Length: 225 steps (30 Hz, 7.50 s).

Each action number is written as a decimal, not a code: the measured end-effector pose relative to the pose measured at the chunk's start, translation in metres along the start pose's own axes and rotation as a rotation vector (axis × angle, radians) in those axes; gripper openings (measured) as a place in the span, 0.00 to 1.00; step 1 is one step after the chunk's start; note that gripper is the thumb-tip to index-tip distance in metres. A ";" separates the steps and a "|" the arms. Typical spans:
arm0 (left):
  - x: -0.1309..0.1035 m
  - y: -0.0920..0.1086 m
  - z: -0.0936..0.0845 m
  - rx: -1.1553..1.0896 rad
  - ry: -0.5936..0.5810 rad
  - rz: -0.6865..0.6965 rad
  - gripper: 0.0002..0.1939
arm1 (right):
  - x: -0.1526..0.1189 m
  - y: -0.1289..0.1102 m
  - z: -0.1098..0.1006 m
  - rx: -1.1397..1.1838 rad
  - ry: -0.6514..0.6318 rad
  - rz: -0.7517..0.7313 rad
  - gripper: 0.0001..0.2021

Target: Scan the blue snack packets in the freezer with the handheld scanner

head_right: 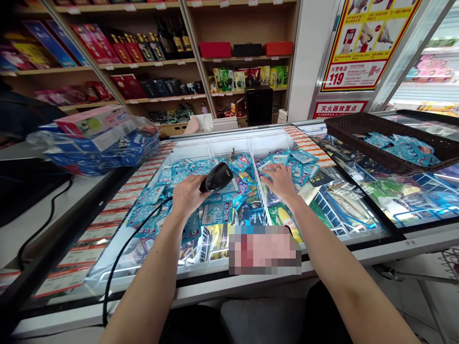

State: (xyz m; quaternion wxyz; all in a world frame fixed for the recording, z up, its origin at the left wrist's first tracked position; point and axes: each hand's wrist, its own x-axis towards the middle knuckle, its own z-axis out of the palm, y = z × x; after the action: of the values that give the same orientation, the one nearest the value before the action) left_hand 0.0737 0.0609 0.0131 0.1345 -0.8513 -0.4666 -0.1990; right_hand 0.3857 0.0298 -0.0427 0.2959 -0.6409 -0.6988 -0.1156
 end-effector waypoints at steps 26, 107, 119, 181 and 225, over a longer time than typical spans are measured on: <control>-0.002 -0.006 0.001 0.008 0.027 -0.010 0.17 | -0.006 -0.065 -0.017 0.498 -0.558 -0.533 0.17; 0.000 0.010 0.003 -0.059 -0.003 0.080 0.15 | -0.001 -0.006 0.004 0.050 0.121 0.327 0.21; 0.000 0.005 0.003 -0.039 0.007 0.070 0.16 | -0.006 -0.010 0.002 -0.191 0.042 0.258 0.19; 0.000 0.005 0.005 -0.066 0.012 0.048 0.16 | 0.000 -0.033 0.009 0.461 -0.176 0.154 0.28; 0.000 0.034 -0.001 -0.174 0.038 0.173 0.16 | 0.002 -0.019 0.027 0.372 0.043 0.211 0.25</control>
State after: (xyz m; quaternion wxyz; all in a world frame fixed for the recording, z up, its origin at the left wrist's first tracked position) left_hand 0.1021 0.0428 0.0122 0.0856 -0.8928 -0.3699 -0.2425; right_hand 0.3605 0.0431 -0.0593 0.4344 -0.6423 -0.6307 0.0335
